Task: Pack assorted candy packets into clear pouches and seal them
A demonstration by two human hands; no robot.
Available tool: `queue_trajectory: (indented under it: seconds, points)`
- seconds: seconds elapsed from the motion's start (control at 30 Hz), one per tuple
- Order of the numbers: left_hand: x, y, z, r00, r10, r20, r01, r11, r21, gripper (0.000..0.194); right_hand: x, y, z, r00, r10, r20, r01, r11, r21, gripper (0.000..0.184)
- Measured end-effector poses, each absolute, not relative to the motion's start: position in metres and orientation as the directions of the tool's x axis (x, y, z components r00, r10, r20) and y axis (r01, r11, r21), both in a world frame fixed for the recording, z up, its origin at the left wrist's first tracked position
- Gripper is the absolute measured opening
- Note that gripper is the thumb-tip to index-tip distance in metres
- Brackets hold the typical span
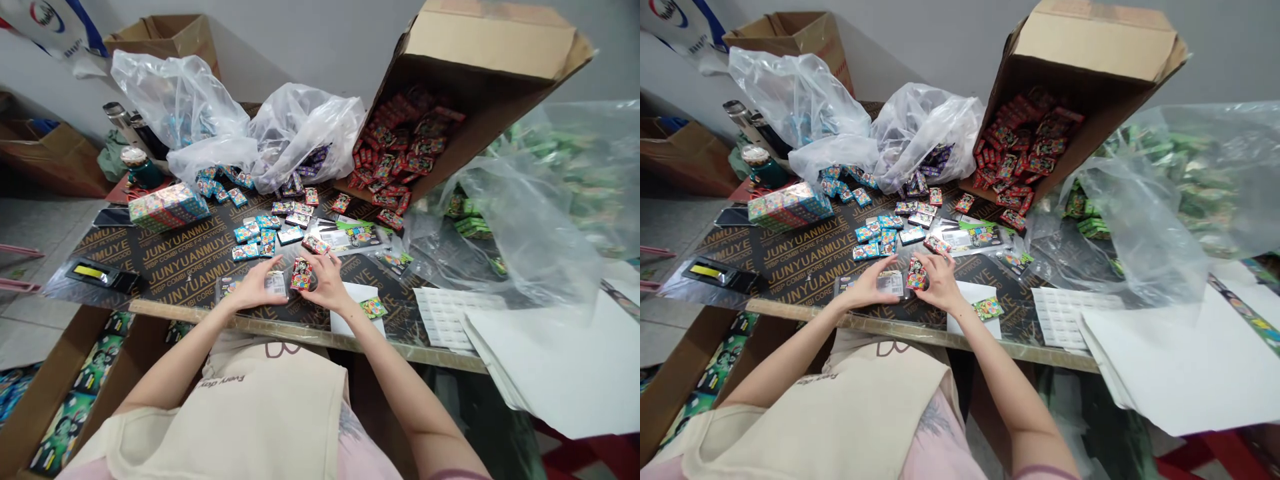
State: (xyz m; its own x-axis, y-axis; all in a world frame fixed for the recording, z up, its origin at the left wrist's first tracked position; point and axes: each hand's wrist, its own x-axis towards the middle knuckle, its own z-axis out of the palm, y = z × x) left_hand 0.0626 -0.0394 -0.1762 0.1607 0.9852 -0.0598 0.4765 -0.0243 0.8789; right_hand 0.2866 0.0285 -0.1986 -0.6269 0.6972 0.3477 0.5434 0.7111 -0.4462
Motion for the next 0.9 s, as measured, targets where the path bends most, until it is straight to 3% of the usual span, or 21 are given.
queue_trajectory:
  seconds: [0.07,0.17,0.23,0.47,0.6,0.7,0.8,0.9]
  points:
    - [0.051,-0.044,-0.187,0.237,0.970,-0.055,0.733,-0.142,0.665,0.106,0.288,0.028,-0.207,-0.681,0.681,0.269,0.564,0.722,-0.401,0.085]
    - [0.042,-0.049,-0.203,0.252,0.965,-0.070,0.853,-0.188,0.488,0.108,0.283,0.023,-0.216,-0.726,0.660,0.191,0.582,0.739,-0.340,0.085]
    - [0.040,-0.050,-0.210,0.253,0.967,-0.027,0.850,-0.209,0.484,0.110,0.280,0.021,-0.217,-0.746,0.642,0.176,0.564,0.751,-0.344,0.084]
    - [0.037,-0.052,-0.215,0.260,0.965,0.025,0.785,-0.226,0.577,0.110,0.287,0.029,-0.213,-0.811,0.564,0.155,0.400,0.728,-0.557,0.089]
    - [0.042,-0.047,-0.215,0.228,0.974,0.017,0.789,-0.195,0.583,0.112,0.292,0.028,-0.209,-0.761,0.627,0.166,0.463,0.704,-0.538,0.080]
    - [0.049,-0.045,-0.213,0.280,0.960,0.009,0.770,-0.230,0.595,0.113,0.295,0.030,-0.208,-0.790,0.589,0.172,0.416,0.720,-0.555,0.079]
    - [0.053,-0.042,-0.212,0.316,0.949,-0.004,0.768,-0.254,0.588,0.112,0.297,0.039,-0.212,-0.832,0.528,0.170,0.343,0.730,-0.591,0.084]
    - [0.051,-0.039,-0.211,0.255,0.967,-0.002,0.785,-0.206,0.585,0.112,0.295,0.039,-0.216,-0.768,0.604,0.212,0.373,0.692,-0.619,0.098]
